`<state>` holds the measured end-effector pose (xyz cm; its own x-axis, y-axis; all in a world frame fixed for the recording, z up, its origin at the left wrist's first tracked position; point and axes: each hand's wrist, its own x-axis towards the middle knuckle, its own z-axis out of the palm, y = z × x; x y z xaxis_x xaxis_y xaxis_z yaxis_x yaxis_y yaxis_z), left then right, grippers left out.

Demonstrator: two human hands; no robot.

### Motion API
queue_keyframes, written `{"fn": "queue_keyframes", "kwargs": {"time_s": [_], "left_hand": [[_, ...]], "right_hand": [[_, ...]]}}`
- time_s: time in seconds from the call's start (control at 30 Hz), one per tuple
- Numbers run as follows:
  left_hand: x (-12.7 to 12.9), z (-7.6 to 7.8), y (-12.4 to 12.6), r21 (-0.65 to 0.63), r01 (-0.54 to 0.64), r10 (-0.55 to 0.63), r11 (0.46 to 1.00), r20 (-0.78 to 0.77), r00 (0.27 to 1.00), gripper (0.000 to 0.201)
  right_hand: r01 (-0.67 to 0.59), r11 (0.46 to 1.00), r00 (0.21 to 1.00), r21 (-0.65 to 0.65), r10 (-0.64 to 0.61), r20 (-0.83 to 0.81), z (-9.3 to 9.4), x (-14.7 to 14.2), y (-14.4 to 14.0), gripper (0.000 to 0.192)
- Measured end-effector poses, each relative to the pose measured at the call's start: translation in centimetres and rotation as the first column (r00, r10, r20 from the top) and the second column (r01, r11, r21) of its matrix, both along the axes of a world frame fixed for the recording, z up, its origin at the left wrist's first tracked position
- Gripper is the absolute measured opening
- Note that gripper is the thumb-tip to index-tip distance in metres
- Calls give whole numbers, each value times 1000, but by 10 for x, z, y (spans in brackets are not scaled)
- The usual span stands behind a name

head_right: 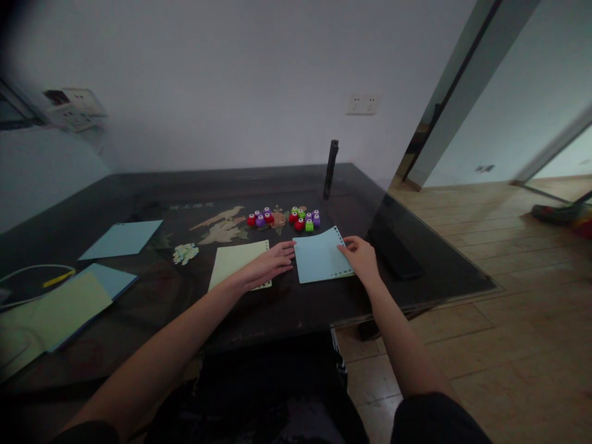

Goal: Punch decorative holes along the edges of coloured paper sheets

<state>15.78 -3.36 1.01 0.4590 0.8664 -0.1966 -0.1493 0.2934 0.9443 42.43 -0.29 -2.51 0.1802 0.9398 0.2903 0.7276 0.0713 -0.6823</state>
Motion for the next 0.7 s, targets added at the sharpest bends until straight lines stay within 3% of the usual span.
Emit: {"fn": "queue_keyframes", "kwargs": {"time_s": [0.27, 0.7], "left_hand": [[2, 4, -3, -25, -4, 3, 1000, -15, 1000, 53], [4, 3, -6, 34, 62, -62, 998, -3, 998, 61]], "right_hand": [[2, 1000, 989, 25, -5, 151, -11, 6, 3, 34], [-65, 998, 972, -8, 65, 225, -5, 2, 1, 31]]}}
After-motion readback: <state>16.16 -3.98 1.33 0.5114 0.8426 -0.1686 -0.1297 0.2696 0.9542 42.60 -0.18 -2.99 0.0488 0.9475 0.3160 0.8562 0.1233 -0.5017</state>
